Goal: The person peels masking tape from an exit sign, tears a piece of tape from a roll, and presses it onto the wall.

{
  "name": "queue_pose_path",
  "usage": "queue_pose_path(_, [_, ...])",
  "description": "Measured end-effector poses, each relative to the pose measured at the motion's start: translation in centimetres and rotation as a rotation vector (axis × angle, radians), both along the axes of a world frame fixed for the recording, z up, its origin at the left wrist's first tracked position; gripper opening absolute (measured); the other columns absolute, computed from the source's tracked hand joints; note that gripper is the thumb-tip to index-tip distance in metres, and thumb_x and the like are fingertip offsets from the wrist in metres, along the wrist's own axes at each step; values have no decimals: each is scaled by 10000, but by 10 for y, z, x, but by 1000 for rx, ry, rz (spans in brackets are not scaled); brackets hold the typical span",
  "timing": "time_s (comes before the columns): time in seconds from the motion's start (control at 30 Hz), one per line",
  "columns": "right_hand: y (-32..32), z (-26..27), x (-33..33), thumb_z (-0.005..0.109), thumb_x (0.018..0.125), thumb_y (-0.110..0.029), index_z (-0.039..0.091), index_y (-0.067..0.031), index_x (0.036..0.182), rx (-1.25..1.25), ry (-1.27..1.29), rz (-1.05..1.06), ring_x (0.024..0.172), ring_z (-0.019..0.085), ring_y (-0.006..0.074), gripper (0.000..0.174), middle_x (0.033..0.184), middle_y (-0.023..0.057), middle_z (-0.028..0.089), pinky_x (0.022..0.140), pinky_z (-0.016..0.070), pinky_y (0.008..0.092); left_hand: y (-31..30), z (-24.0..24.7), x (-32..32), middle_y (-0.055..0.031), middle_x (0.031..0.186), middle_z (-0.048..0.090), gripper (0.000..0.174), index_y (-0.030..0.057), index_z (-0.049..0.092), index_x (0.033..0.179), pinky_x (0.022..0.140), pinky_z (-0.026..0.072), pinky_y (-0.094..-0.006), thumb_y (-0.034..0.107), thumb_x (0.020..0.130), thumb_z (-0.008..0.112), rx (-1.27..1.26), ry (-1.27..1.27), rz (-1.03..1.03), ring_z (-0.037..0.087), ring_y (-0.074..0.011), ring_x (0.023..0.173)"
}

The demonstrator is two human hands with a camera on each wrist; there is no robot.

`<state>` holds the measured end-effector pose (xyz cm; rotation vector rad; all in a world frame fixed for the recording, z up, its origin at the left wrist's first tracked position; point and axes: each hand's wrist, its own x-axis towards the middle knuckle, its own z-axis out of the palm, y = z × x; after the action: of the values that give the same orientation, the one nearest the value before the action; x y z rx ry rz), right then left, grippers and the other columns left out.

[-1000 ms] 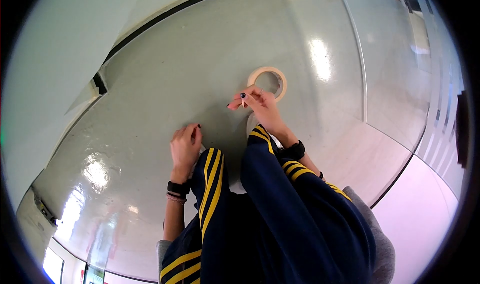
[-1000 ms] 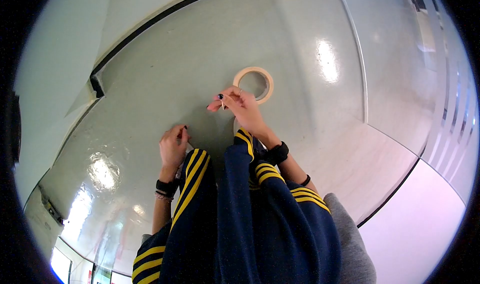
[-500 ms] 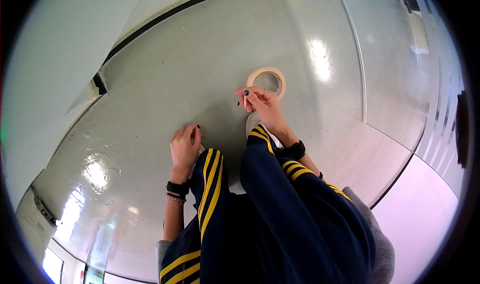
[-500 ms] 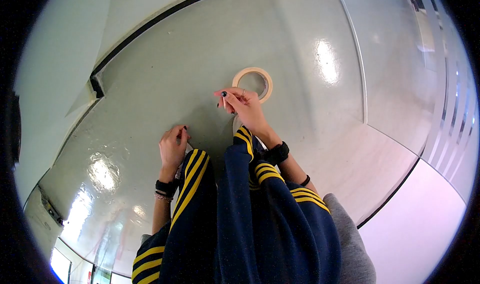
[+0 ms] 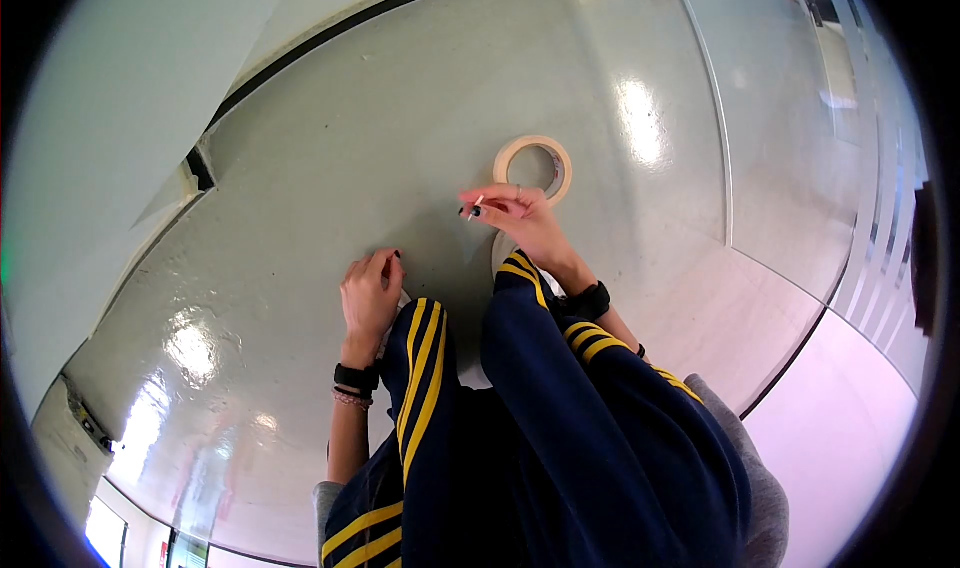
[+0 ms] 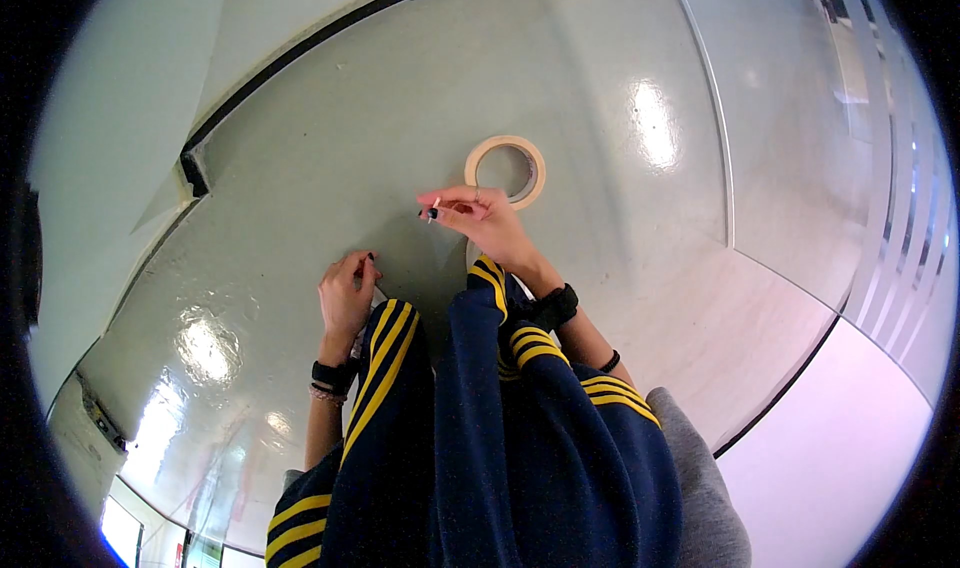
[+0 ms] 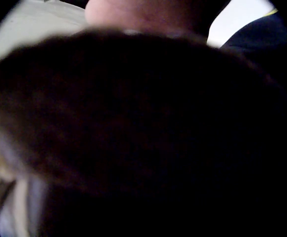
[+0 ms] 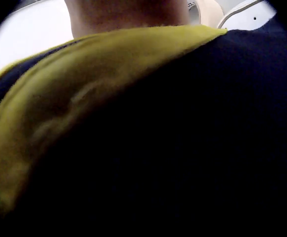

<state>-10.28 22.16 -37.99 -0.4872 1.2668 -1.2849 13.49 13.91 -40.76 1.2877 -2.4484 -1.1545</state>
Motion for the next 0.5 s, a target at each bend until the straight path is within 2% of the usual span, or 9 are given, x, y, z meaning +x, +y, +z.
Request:
queue_pose_path(0.03, [3,-8,1,585,897,-13,633,9,1107,-22,-5,-36,899,573,79,217,993,46,656,783,458,219,0,0,0,-33,686,635,84,67,635,912,637,475,-364,118,861,593,2,-3,-2,592,-245,669])
queue_pose_path(0.17, [11,-27,-6,599,891,-13,643,10,1066,-162,-59,-29,858,569,73,182,968,39,659,760,455,218,0,-1,1,-24,703,674,105,71,642,933,664,486,-336,131,897,564,-19,-28,-23,620,-212,684])
queue_pose_path(0.27, [10,-25,-7,596,892,-17,652,6,1051,-94,12,6,818,556,66,170,955,34,663,743,456,217,0,0,0,-22,704,676,104,70,643,933,666,487,-336,130,895,567,-5,-27,-18,621,-210,687])
queue_pose_path(0.37, [-2,-2,-2,594,893,-23,654,4,1053,-39,88,-15,787,539,57,173,951,27,665,714,450,209,0,0,0,-21,706,677,104,71,645,934,667,489,-335,132,894,571,-10,-24,-17,622,-208,689])
queue_pose_path(0.43, [-5,7,-2,546,895,30,659,-2,1009,28,58,20,864,559,89,164,989,62,653,774,459,234,0,-1,1,-21,708,678,105,72,646,935,666,490,-335,134,893,574,-5,-39,-18,623,-206,690])
queue_pose_path(0.5, [-3,4,-4,547,898,25,648,-6,1005,46,75,58,867,555,89,151,985,57,649,779,456,234,0,0,1,-21,707,678,104,71,646,935,664,490,-335,133,892,574,-6,-35,-17,623,-206,688])
